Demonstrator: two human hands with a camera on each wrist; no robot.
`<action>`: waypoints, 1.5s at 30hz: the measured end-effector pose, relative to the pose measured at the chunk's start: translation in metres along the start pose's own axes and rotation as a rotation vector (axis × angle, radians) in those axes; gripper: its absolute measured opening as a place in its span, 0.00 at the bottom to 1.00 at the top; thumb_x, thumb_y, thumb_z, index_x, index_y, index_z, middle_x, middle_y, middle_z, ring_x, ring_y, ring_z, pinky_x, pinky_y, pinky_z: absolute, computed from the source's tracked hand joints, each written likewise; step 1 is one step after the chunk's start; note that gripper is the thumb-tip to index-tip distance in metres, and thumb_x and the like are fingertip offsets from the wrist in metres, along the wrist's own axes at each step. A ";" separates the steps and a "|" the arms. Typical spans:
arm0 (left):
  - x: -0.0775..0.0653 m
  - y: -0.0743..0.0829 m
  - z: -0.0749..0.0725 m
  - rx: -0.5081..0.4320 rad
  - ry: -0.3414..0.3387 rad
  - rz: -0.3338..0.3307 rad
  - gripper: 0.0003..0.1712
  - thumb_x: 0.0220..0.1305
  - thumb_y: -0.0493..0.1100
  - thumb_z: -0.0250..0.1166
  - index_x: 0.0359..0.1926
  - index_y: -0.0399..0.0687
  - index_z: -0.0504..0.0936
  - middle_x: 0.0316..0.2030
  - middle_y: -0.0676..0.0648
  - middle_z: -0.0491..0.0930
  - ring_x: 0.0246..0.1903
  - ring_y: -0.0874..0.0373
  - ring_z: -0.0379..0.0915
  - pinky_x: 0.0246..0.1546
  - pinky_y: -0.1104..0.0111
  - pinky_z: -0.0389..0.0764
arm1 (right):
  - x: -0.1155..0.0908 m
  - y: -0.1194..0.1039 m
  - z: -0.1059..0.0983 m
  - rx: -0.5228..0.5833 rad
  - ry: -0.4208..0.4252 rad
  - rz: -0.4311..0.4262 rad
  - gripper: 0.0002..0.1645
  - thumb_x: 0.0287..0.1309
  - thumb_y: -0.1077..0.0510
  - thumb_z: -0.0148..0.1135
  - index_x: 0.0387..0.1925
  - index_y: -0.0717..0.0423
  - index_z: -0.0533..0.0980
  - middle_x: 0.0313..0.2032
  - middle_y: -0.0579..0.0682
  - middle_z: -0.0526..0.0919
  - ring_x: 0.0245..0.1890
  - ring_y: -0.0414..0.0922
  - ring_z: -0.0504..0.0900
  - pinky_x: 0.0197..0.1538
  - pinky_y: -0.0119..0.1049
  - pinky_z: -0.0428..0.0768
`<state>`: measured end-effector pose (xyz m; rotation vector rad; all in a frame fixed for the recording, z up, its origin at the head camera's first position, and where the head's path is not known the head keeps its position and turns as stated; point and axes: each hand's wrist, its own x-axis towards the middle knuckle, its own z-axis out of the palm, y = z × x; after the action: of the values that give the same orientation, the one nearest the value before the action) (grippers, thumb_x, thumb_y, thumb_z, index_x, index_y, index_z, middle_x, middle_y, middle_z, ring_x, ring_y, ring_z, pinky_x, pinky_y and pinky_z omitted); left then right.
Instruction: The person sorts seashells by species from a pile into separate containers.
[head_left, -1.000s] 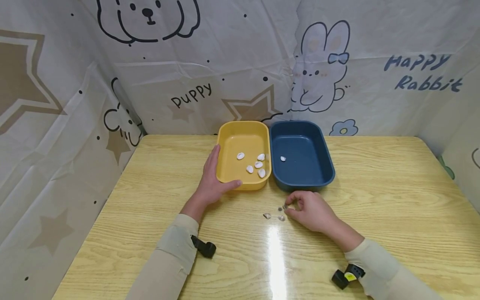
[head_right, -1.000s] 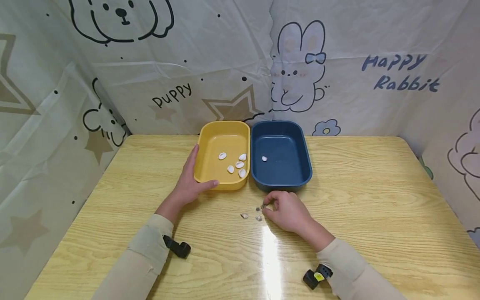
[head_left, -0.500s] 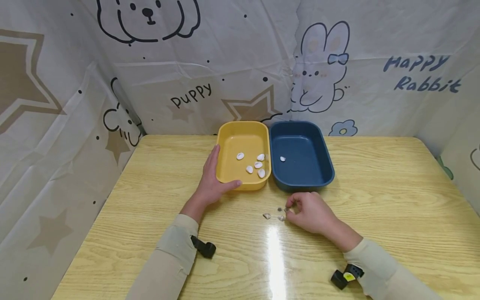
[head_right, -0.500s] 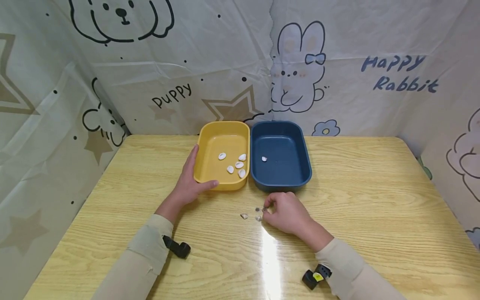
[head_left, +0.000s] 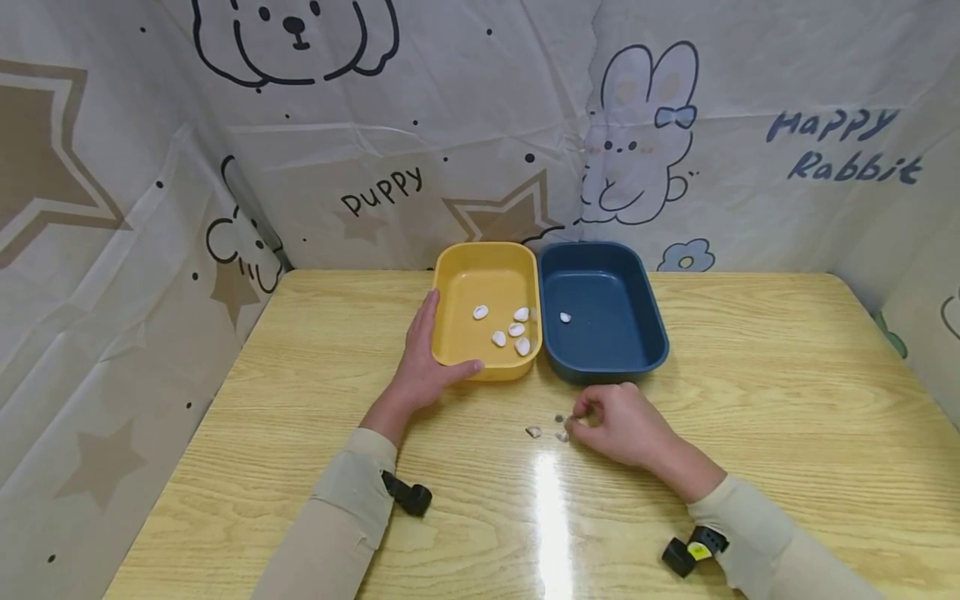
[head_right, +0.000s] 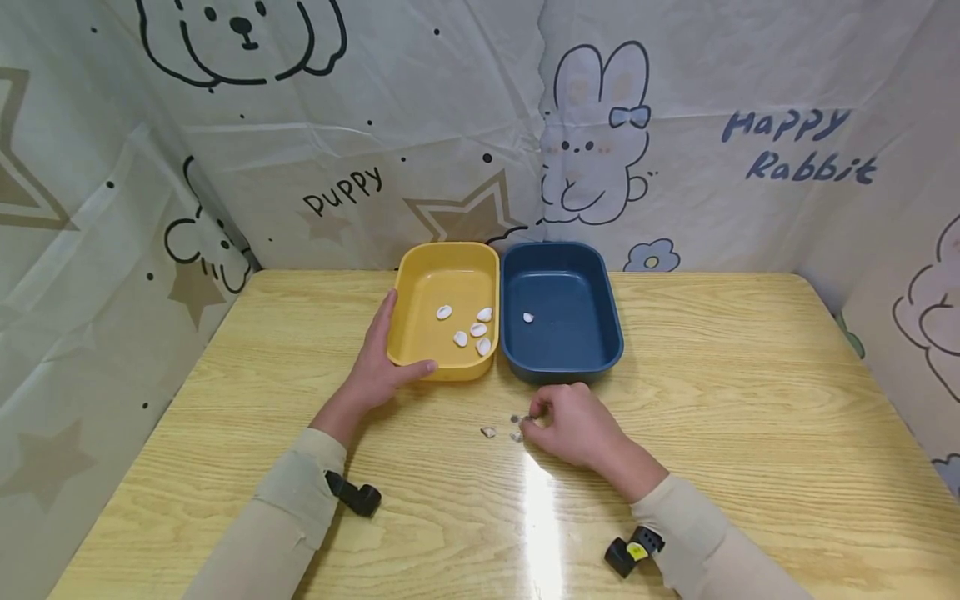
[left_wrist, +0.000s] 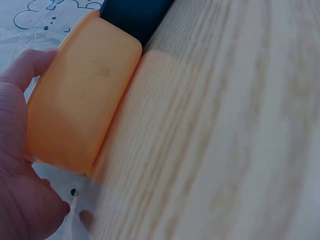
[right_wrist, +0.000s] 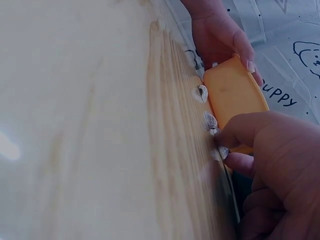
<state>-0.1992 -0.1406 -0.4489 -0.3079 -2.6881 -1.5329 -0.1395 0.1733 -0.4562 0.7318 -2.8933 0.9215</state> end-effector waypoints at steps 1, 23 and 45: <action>0.000 0.000 0.000 0.000 0.001 0.002 0.73 0.47 0.56 0.80 0.80 0.67 0.36 0.78 0.55 0.37 0.75 0.56 0.32 0.71 0.51 0.44 | 0.000 0.000 0.000 -0.002 0.001 0.003 0.08 0.51 0.53 0.74 0.25 0.46 0.80 0.12 0.34 0.67 0.13 0.33 0.64 0.21 0.33 0.68; 0.000 -0.002 0.000 0.001 0.003 0.020 0.73 0.47 0.56 0.80 0.80 0.62 0.37 0.78 0.56 0.36 0.75 0.56 0.32 0.71 0.51 0.44 | -0.001 0.009 -0.004 0.044 -0.059 -0.024 0.08 0.55 0.51 0.75 0.29 0.44 0.81 0.12 0.35 0.65 0.13 0.33 0.62 0.22 0.33 0.68; 0.001 -0.002 0.000 0.011 0.000 0.017 0.72 0.48 0.56 0.80 0.80 0.69 0.35 0.78 0.56 0.36 0.75 0.56 0.31 0.71 0.52 0.43 | 0.002 0.012 -0.012 0.143 -0.214 -0.042 0.07 0.59 0.57 0.71 0.38 0.46 0.81 0.13 0.35 0.60 0.14 0.33 0.58 0.24 0.31 0.63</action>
<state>-0.2003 -0.1414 -0.4504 -0.3294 -2.6858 -1.5139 -0.1474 0.1879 -0.4520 0.9535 -3.0017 1.1199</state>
